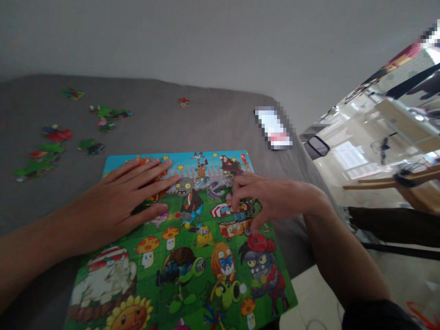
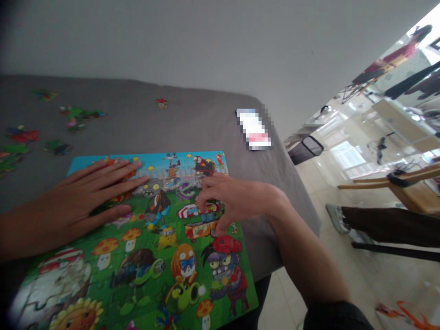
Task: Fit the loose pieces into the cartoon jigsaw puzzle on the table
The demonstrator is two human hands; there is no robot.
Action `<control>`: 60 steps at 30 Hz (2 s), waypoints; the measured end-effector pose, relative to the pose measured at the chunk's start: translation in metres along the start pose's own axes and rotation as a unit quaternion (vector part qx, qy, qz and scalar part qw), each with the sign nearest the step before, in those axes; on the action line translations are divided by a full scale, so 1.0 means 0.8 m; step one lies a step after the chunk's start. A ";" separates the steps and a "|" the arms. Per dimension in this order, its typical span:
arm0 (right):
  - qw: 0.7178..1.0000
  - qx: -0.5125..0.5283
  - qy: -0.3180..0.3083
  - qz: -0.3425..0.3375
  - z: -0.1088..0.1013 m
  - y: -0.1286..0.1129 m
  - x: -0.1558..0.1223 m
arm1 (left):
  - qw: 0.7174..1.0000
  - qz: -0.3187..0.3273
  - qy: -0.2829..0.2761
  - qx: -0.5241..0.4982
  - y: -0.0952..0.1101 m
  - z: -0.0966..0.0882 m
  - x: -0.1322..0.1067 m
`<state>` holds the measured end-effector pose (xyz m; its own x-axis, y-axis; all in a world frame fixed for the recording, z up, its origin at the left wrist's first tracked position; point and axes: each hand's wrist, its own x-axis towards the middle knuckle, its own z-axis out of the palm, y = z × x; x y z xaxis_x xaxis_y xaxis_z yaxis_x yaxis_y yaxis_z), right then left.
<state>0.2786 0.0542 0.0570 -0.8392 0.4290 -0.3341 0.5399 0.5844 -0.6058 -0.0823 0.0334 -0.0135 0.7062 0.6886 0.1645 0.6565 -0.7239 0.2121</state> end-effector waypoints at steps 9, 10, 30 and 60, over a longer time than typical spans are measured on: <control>0.999 -0.018 -0.020 -0.029 0.001 0.006 0.002 | 0.997 0.043 0.016 0.060 0.000 -0.002 -0.001; 0.999 -0.019 -0.019 -0.028 0.001 0.007 0.004 | 0.997 0.045 0.014 0.066 0.000 -0.001 0.000; 0.994 -0.010 0.100 0.041 0.001 0.019 0.007 | 0.999 -0.017 -0.025 -0.016 0.000 -0.001 0.000; 0.988 -0.036 0.145 0.039 0.037 0.049 0.016 | 0.945 -0.310 0.091 0.048 -0.068 -0.068 -0.031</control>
<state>0.2876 0.0623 0.0076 -0.7471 0.6475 -0.1504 0.6137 0.5850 -0.5303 -0.1497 0.0579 0.0230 0.1256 0.9712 0.2023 0.9567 -0.1726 0.2343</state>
